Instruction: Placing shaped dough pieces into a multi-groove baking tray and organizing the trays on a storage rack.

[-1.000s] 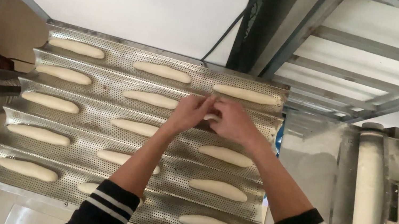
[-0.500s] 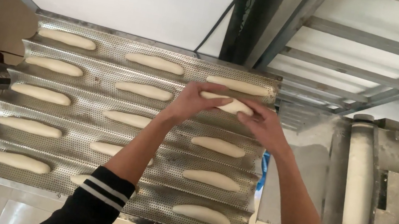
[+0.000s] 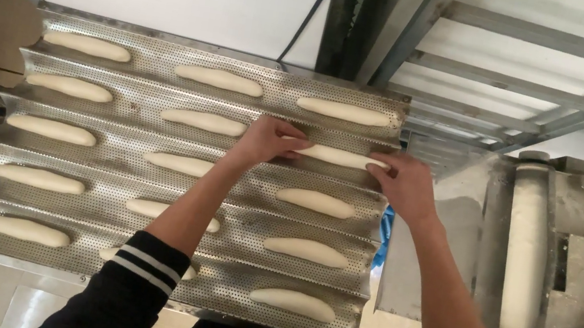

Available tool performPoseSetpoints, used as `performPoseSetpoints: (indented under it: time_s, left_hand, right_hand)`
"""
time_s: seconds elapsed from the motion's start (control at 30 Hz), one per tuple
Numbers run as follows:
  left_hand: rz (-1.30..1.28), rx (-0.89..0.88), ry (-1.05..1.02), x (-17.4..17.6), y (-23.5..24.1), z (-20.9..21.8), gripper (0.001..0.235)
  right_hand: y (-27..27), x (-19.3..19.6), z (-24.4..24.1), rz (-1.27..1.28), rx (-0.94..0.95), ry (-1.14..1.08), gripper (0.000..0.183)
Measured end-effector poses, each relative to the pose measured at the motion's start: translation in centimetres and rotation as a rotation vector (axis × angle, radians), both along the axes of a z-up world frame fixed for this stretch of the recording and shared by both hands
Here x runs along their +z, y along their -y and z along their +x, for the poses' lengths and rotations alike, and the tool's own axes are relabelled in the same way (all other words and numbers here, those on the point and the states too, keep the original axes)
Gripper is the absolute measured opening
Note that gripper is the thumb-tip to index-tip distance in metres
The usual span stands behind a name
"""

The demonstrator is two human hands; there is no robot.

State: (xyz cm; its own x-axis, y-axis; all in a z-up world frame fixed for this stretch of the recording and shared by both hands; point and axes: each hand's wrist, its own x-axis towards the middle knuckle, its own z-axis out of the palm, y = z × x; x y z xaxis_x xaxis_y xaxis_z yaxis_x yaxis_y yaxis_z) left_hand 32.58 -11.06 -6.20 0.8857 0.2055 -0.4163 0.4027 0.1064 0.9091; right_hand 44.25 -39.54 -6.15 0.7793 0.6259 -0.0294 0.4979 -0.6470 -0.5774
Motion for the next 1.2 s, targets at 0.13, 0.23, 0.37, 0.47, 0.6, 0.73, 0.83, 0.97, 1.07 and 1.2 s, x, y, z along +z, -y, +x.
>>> performPoseSetpoints:
  time_s: [0.13, 0.23, 0.37, 0.47, 0.6, 0.73, 0.83, 0.97, 1.07, 1.2]
  left_hand:
    - [0.281, -0.030, -0.056, -0.8, -0.5, -0.4, 0.044]
    - [0.432, -0.009, -0.026, -0.5, -0.4, -1.2, 0.048]
    - [0.430, 0.066, 0.048, 2.4, 0.6, -3.7, 0.052]
    - [0.340, 0.065, 0.122, 3.8, 1.7, -6.0, 0.049]
    - [0.435, -0.059, 0.142, 1.9, 2.7, -8.0, 0.040]
    - [0.513, -0.140, 0.056, 1.3, 4.4, -7.9, 0.041]
    - [0.198, -0.170, -0.044, 3.4, 6.5, -7.7, 0.065]
    - [0.234, -0.195, -0.015, 4.2, 7.1, -7.5, 0.054]
    - [0.313, -0.187, 0.049, 3.9, 6.9, -7.2, 0.048]
    - [-0.108, -0.033, 0.120, 6.9, 5.9, -7.0, 0.050]
  right_hand:
    - [0.7, -0.9, 0.1, -0.065, -0.037, 0.028, 0.027]
    - [0.8, -1.1, -0.2, -0.093, -0.057, 0.038, 0.024]
    - [-0.6, 1.8, -2.9, -0.111, -0.008, 0.061, 0.028]
    - [-4.1, 3.4, -6.9, -0.078, 0.191, 0.068, 0.028]
    - [-8.2, 0.9, -11.2, -0.199, 0.508, 0.185, 0.027]
    - [-8.5, 3.2, -10.4, -0.209, 0.468, 0.012, 0.027]
    - [-6.2, 5.0, -9.5, 0.016, 0.396, -0.174, 0.031]
    - [-1.7, 2.3, -8.4, -0.190, 0.309, -0.040, 0.042]
    - [-0.8, 0.4, -8.5, -0.157, 0.241, -0.053, 0.042]
    - [0.0, 3.3, -9.1, 0.266, 0.014, -0.325, 0.044]
